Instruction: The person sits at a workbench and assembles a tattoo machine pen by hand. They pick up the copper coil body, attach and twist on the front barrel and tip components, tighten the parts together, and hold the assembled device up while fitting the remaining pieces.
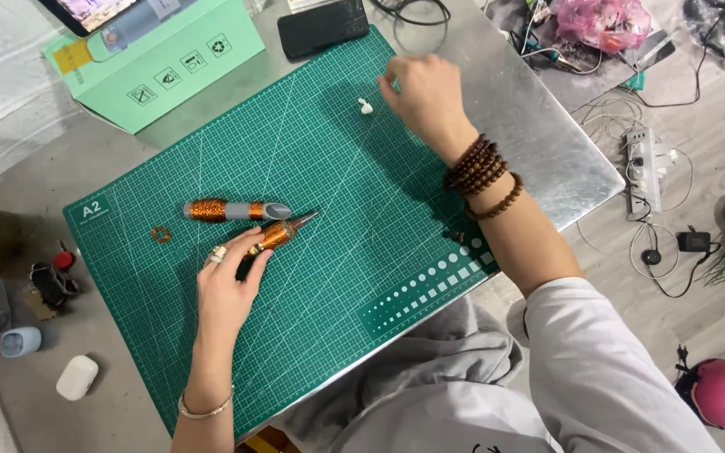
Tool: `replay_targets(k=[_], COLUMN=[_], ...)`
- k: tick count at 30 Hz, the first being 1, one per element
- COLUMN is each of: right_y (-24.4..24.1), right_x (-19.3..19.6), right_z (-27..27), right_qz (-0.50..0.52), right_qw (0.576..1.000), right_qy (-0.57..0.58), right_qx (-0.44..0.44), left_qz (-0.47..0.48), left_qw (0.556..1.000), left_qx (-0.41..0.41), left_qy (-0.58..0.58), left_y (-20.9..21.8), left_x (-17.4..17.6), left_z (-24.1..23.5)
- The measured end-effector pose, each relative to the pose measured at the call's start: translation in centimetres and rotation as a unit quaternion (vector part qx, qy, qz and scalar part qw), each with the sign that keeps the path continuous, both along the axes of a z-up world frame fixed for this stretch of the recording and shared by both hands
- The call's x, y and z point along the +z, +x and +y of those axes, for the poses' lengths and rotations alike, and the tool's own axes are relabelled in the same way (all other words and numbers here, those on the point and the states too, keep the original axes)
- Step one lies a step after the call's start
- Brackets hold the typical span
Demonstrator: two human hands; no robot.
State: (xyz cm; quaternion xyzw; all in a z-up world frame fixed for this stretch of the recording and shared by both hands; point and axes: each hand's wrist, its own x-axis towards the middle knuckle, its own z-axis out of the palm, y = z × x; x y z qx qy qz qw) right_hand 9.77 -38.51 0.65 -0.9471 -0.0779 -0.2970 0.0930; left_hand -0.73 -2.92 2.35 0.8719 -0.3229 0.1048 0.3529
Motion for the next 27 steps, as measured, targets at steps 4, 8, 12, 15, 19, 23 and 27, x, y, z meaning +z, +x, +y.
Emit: replay_targets(k=[4,8,12,15,19,23,27], right_y=[-0.7,-1.0,-0.8,0.4,1.3,1.3,1.4], right_x=[1.9,3.4,3.3,2.0,-1.2,-2.3,-1.9], right_z=[-0.7,-0.5,-0.9,-1.7,-2.8,-2.9,-2.6], right_qz=[0.061,0.076,-0.093,-0.081,0.045,0.016,0.016], right_qw=[0.979,0.937,0.97,0.985,0.994,0.997,0.997], right_qy=[0.182,0.322,0.208,0.146,0.096,0.071,0.076], right_qx=[0.065,0.109,0.083,0.034,-0.015,-0.002,0.008], left_qz=[0.005,0.0,0.001,-0.006,-0.013,0.002,-0.016], left_qw=[1.0,1.0,1.0,1.0,1.0,1.0,1.0], left_qx=[-0.004,-0.002,-0.003,-0.001,-0.003,0.006,0.003], left_qy=[-0.004,-0.006,-0.005,-0.003,0.003,0.001,0.001], left_y=[-0.1,0.1,0.0,0.3,0.0,-0.4,0.0], left_x=[0.3,-0.1,-0.1,-0.1,-0.1,0.3,-0.2], left_z=[-0.1,-0.1,0.0,-0.1,0.0,-0.2,0.1])
